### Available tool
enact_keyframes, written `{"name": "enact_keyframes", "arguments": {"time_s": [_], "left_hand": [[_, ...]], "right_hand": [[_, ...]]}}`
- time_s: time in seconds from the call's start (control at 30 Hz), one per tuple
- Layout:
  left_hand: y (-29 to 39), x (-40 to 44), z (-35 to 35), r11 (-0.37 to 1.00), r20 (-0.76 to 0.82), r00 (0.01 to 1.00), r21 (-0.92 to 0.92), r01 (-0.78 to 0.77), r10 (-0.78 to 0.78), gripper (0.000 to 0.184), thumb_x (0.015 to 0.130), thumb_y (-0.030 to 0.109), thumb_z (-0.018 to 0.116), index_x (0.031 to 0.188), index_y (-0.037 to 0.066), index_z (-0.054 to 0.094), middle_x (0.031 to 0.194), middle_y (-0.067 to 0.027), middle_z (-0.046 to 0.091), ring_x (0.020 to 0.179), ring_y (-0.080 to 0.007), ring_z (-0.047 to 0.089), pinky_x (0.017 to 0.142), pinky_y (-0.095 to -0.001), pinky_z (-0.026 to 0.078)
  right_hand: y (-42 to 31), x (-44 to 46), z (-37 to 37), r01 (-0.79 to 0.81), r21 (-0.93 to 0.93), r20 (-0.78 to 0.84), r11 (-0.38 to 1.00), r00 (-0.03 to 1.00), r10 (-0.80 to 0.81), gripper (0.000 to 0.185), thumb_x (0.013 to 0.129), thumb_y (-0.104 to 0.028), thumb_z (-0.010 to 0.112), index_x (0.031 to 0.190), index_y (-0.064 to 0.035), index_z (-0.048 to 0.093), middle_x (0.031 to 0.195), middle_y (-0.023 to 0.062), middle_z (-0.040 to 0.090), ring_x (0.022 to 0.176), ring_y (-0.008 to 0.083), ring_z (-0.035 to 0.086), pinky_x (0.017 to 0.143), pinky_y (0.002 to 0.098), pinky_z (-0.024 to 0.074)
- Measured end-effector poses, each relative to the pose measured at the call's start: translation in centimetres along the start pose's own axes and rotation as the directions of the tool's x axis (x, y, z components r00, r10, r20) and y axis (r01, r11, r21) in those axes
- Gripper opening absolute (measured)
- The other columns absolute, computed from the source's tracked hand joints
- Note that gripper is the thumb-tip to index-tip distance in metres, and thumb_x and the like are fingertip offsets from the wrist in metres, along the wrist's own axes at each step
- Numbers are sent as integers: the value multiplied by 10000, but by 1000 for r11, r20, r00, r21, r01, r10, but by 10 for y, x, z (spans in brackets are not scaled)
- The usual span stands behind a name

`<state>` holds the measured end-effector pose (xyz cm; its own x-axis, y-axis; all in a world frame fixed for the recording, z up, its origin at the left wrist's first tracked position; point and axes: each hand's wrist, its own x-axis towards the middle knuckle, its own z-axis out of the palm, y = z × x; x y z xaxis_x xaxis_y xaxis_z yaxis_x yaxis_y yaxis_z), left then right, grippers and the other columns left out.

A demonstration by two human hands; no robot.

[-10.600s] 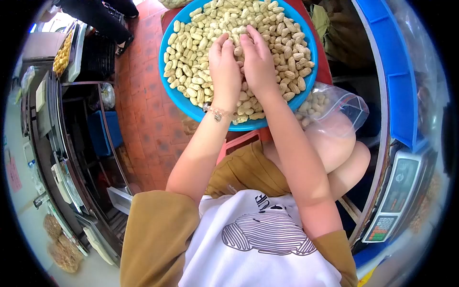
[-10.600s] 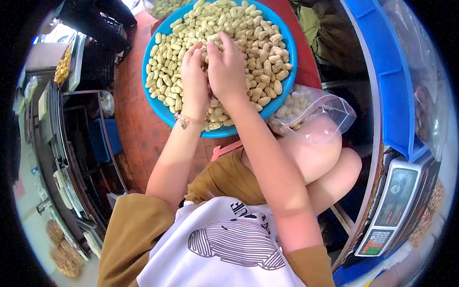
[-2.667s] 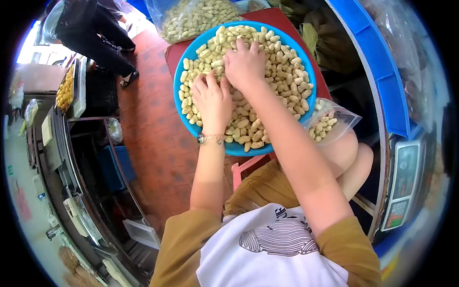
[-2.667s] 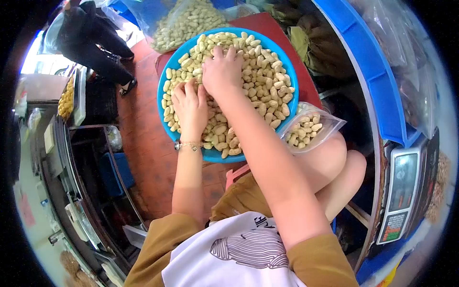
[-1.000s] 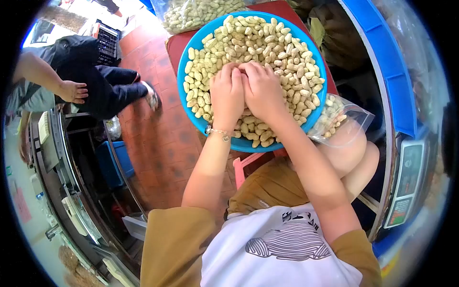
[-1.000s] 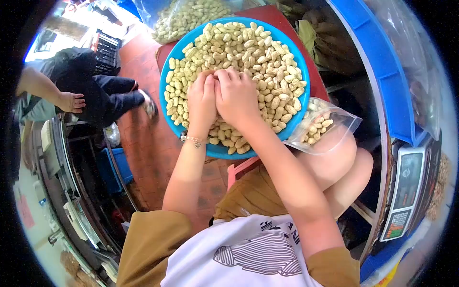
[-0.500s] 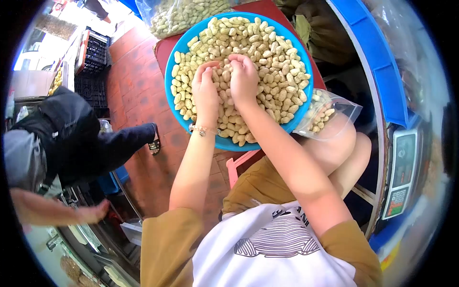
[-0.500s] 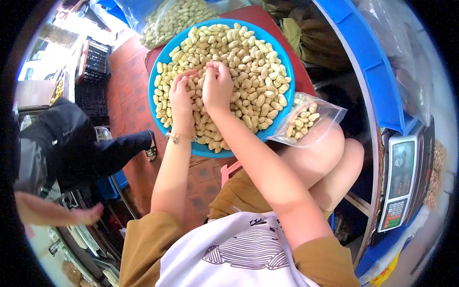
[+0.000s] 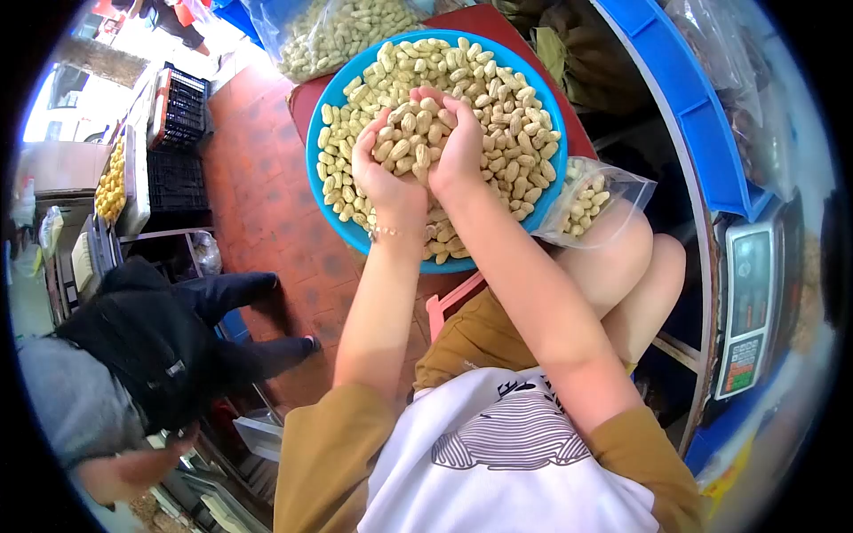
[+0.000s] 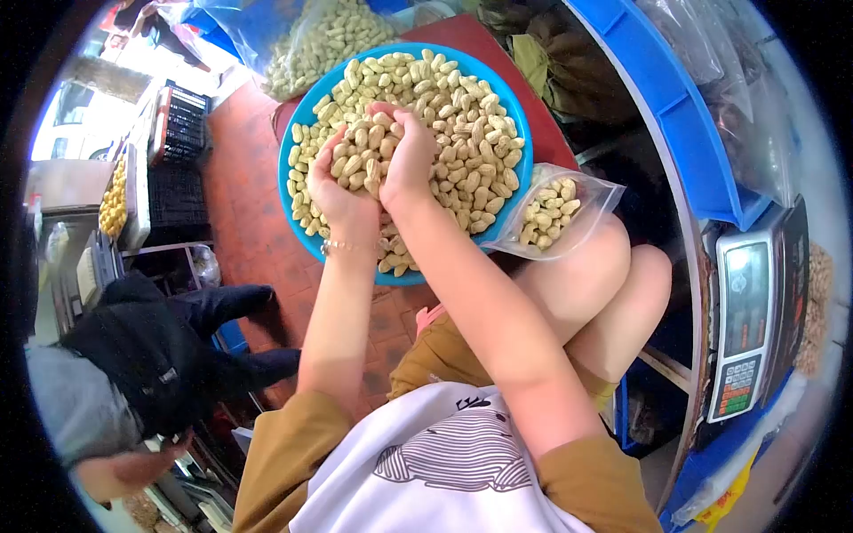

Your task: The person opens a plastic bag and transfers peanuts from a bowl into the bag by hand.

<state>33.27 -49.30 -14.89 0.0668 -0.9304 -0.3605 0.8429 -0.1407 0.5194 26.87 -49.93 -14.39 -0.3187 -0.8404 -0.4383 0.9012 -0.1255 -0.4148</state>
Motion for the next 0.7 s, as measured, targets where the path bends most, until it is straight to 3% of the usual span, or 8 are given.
{"name": "enact_keyframes", "arguments": {"time_s": [0.13,0.23,0.47,0.6,0.7], "left_hand": [[5,-24,18,994,3,998,-83,-68,69,450,941,217,370,1320,4,487,1331,-138,527,1256,-330,501,1088,-490,408],[5,-35,25,989,39,997,-135,-56,61,448,947,217,369,1326,8,484,1322,-140,531,1246,-325,508,1081,-491,413],[3,-45,17,972,108,992,-230,-41,68,354,948,226,394,1187,21,555,1165,-104,592,1160,-298,560,1039,-466,447],[-1,-41,13,976,83,995,-218,-28,47,347,941,219,411,1190,26,556,1150,-97,593,1137,-291,566,1018,-466,457],[-5,-37,7,963,81,996,-269,-26,49,322,950,198,414,1191,38,553,1131,-102,611,1127,-313,579,1006,-486,467]], "right_hand": [[-11,-18,8,33,-28,112,999,993,-29,390,942,-209,409,1117,55,636,1187,157,637,1125,245,586,1030,375,452],[-23,-35,16,12,58,117,998,993,-18,397,942,-218,405,1107,55,641,1197,158,638,1137,244,582,1036,375,447],[-26,-51,5,47,-34,224,998,974,-38,385,948,-204,398,1119,36,645,1220,150,634,1155,237,576,1050,367,434],[-28,-53,1,-3,-27,194,1000,981,8,374,936,-184,422,1144,43,633,1218,159,631,1171,238,571,1060,369,429],[-25,-47,-9,69,-113,265,991,963,-37,359,915,-133,450,1173,53,618,1211,168,629,1165,235,577,1052,358,444]]}}
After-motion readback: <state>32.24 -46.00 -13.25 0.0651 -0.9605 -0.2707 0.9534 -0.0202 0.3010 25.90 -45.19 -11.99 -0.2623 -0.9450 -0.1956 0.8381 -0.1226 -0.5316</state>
